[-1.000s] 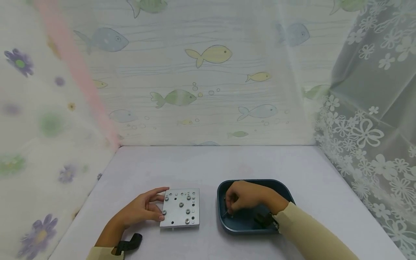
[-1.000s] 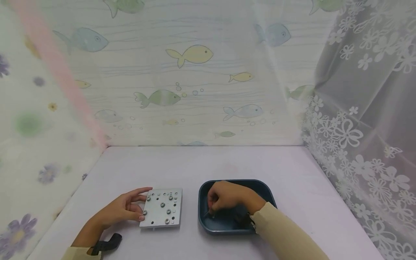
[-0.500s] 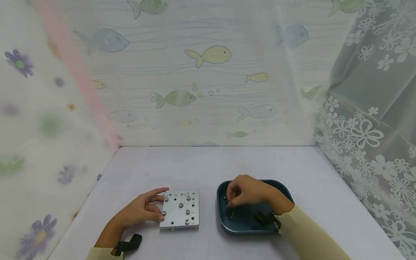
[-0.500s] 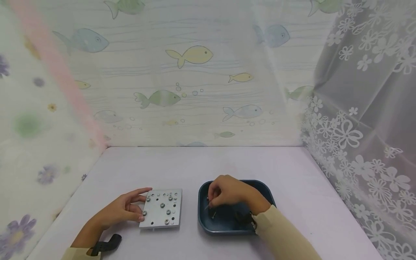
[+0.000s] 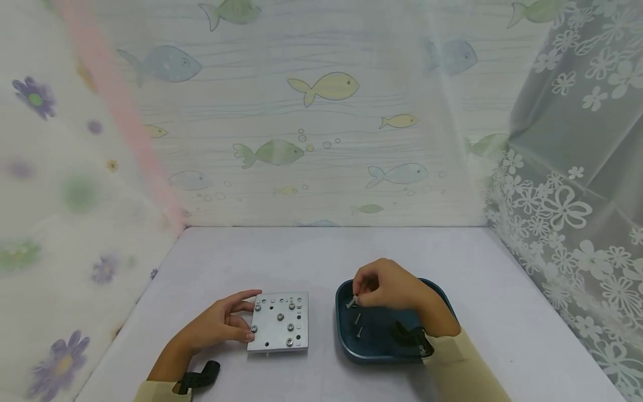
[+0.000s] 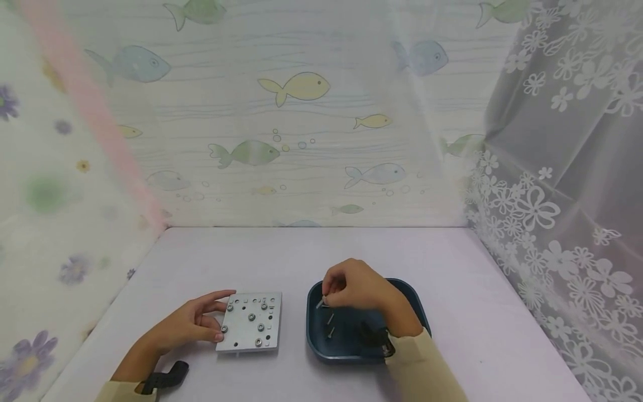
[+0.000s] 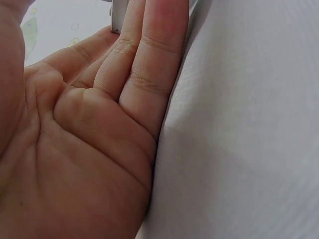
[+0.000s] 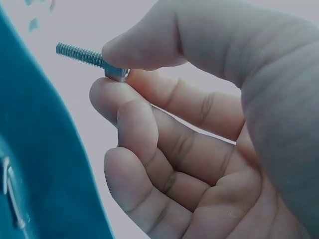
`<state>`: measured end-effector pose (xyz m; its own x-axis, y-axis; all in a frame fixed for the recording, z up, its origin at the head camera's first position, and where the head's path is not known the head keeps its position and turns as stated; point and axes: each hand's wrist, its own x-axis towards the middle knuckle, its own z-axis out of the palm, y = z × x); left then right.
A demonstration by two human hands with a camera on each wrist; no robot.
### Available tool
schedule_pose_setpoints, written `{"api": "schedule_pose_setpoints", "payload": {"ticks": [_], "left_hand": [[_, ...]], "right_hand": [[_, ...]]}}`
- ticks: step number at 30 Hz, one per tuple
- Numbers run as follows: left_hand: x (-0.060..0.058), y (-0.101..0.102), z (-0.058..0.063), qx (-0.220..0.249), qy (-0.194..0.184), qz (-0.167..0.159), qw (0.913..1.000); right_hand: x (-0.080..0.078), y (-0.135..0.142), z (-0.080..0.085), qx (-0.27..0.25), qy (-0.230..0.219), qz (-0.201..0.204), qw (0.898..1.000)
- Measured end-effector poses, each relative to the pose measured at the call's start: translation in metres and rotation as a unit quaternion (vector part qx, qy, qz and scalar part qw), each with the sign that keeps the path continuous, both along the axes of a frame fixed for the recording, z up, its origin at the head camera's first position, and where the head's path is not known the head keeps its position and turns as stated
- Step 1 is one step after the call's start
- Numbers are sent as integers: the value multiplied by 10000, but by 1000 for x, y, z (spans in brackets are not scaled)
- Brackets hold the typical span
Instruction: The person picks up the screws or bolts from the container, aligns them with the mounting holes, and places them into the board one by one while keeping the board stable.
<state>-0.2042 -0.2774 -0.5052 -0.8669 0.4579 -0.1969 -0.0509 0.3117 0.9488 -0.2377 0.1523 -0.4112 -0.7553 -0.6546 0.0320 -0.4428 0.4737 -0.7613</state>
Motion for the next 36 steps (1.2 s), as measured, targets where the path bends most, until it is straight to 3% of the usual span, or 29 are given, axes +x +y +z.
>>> {"api": "schedule_pose_setpoints", "payload": {"ticks": [11, 24, 36], "left_hand": [[2, 1, 2, 72, -17, -71, 9999], [3, -1, 3, -57, -11, -56, 10000], [1, 0, 1, -53, -10, -6, 10000]], "right_hand": [[6, -1, 6, -598, -116, -244, 9978], [19, -22, 7, -758, 131, -166, 9969], [30, -54, 0, -695, 33, -165, 9974]]}}
